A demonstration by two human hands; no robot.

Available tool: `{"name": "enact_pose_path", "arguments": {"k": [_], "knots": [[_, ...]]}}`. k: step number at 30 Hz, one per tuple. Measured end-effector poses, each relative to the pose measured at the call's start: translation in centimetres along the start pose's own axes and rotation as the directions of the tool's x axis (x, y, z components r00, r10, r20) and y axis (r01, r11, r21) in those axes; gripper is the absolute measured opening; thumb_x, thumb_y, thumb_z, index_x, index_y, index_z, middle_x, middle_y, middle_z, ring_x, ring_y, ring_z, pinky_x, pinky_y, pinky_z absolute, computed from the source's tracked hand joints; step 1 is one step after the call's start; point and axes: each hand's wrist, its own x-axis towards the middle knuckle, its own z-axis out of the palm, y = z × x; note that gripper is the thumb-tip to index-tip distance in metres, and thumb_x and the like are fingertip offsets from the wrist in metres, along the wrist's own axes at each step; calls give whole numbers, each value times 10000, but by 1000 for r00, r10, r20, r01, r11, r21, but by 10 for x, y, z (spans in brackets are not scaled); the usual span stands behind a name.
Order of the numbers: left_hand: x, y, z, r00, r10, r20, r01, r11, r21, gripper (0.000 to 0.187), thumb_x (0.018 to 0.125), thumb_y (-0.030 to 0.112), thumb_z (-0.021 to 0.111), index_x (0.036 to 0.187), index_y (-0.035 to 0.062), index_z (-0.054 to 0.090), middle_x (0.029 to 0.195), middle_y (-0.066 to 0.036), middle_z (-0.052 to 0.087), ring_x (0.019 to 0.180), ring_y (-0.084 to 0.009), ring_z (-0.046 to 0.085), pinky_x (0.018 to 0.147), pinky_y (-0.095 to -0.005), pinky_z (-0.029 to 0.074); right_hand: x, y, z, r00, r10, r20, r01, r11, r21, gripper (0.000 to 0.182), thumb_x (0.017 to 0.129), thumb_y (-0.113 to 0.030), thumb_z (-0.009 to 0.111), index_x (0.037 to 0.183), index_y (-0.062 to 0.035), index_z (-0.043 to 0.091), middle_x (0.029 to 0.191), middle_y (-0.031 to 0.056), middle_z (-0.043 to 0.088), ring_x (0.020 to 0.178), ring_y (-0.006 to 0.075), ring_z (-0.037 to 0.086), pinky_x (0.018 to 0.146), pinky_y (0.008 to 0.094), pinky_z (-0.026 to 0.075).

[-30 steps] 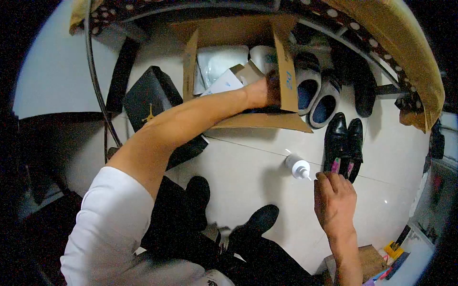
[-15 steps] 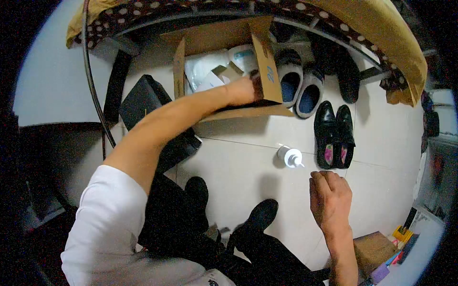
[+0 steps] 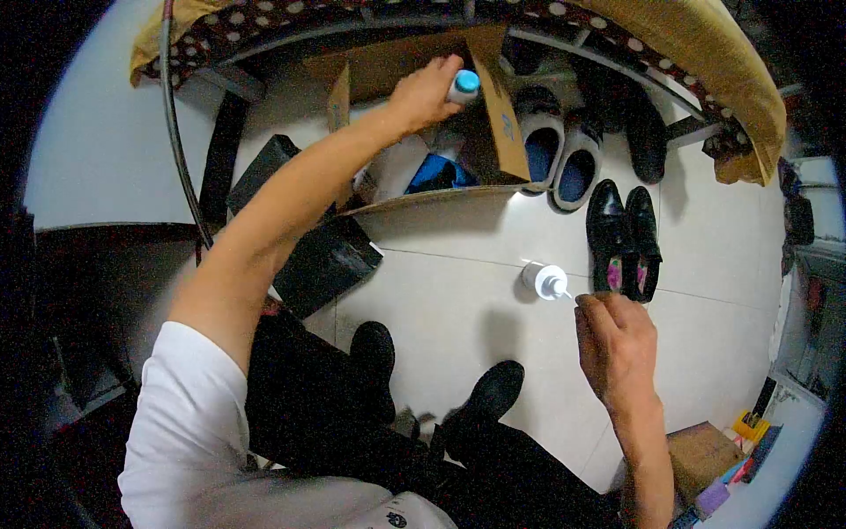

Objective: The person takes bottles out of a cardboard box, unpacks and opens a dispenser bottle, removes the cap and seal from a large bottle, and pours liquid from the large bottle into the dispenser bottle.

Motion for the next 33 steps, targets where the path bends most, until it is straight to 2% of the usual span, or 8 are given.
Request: {"name": "enact_pose_path", "arguments": {"k": [2, 6, 14, 17, 24, 25, 28, 33], "knots": [[1, -4, 15, 989, -105, 101, 103, 994, 23, 689, 839, 223, 851, 1385, 91, 453, 1245, -224, 652, 1140, -473, 670, 934, -569, 570, -2, -2, -2, 1000, 7, 5, -7, 1000, 6, 162, 865, 3, 757, 1021, -30, 728, 965, 138, 721, 836, 351, 687, 742, 446, 555], [17, -13, 31, 976, -215, 17, 216, 967, -137, 727, 761, 255, 927, 1320, 66, 503, 1203, -236, 709, 1152, -464, 677, 961, -573, 559, -10, -8, -7, 1000, 21, -23, -20, 999, 38, 176, 863, 42, 759, 1025, -8, 712, 967, 157, 724, 832, 367, 693, 730, 436, 553], [21, -27, 24, 971, -236, -34, 221, 946, -239, 733, 738, 355, 963, 1293, 56, 588, 1246, -225, 721, 1187, -436, 683, 998, -536, 556, -37, -8, -2, 994, 58, -94, -54, 997, 48, 166, 864, 0, 763, 1023, -30, 724, 943, 124, 725, 807, 333, 682, 708, 430, 539], [14, -30, -4, 975, -217, -56, 200, 954, -224, 771, 730, 379, 972, 1314, 32, 608, 1246, -209, 733, 1167, -394, 708, 1002, -501, 565, -44, -9, 5, 990, 76, -115, -71, 996, 48, 161, 864, -17, 766, 1019, -33, 727, 938, 118, 727, 803, 326, 681, 707, 430, 539], [-21, -13, -112, 941, -338, 21, 292, 780, -553, 703, 780, 354, 949, 1319, 1, 667, 1230, -194, 751, 1130, -328, 735, 997, -467, 580, -29, -13, 30, 969, 57, -240, 1, 971, 237, 167, 867, 5, 763, 1026, -23, 718, 929, 130, 724, 771, 341, 678, 693, 426, 533], [-29, -5, -129, 946, -322, 24, 273, 759, -592, 706, 811, 437, 925, 1309, 4, 676, 1233, -155, 747, 1093, -275, 729, 977, -434, 568, -27, -13, 35, 971, 52, -232, 8, 968, 250, 165, 886, 4, 755, 1046, -16, 718, 957, 147, 729, 803, 331, 703, 722, 416, 548], [-41, 17, -165, 944, -317, 95, 283, 625, -728, 676, 841, 453, 901, 1304, 12, 680, 1197, -129, 751, 1064, -247, 724, 939, -418, 568, -14, -21, 43, 947, 124, -295, 14, 905, 425, 140, 912, 5, 737, 1051, -5, 724, 973, 166, 727, 835, 327, 725, 768, 401, 565], [-51, 80, -178, 950, -191, 245, 311, 628, -714, 666, 885, 517, 845, 1292, 13, 690, 1168, -108, 752, 1041, -208, 716, 935, -354, 550, 4, -24, 30, 934, 303, -191, -103, 738, 667, 641, 915, -244, 830, 1441, 6, 562, 1348, 200, 681, 1228, 315, 673, 950, 410, 570]]}}
